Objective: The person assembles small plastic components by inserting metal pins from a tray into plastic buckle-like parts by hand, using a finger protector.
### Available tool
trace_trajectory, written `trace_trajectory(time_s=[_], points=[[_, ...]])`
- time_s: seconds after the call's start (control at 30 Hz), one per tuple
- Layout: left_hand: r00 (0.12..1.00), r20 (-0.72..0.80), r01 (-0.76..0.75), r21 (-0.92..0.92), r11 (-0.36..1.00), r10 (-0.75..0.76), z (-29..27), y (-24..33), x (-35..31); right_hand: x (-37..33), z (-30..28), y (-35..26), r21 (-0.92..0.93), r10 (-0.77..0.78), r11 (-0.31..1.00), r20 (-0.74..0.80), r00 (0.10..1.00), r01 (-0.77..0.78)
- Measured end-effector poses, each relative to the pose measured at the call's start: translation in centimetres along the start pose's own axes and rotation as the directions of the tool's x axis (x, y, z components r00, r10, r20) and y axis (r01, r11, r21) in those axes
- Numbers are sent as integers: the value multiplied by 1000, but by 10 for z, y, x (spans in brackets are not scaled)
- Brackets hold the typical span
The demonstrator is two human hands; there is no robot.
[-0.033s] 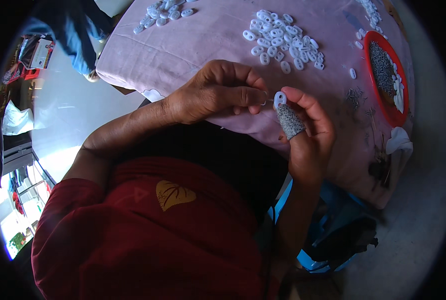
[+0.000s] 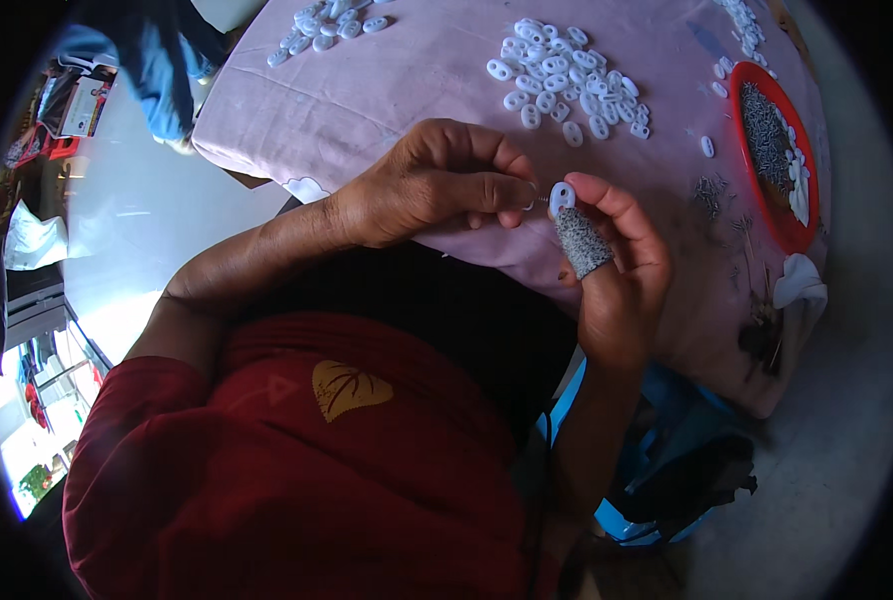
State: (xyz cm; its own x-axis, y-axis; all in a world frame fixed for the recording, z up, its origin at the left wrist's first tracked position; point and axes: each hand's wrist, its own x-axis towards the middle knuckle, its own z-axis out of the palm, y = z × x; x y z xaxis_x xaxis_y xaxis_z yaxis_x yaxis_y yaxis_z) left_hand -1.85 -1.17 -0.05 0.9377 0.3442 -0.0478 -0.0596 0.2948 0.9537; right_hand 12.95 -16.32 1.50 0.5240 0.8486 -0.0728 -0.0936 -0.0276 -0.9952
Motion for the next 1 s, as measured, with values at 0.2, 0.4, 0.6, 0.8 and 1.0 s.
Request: trace_trajectory(time_s=[0.2,0.4,0.6,0.8,1.0], points=[[1000,-8,-7,-29,1000,7,0,-2,0,-1,0,5,70,-25,997,38,999,22],[1000,-16,-1,3,1000,1,0,-2,1,0,1,8,32,-49,998,5,999,49],[999,-45,3,8,1000,-3,1,-2,1,0,4,5,-33,-97,995,-2,995,96],[1000,-29,-9,38,999,11,-1,-5,1,-2,9,2,-76,-102,992,45,994,105],[998,-23,53,-133,990,-56,-1,-5,0,-3,9,-4,-94,-127,988,1,992,126]])
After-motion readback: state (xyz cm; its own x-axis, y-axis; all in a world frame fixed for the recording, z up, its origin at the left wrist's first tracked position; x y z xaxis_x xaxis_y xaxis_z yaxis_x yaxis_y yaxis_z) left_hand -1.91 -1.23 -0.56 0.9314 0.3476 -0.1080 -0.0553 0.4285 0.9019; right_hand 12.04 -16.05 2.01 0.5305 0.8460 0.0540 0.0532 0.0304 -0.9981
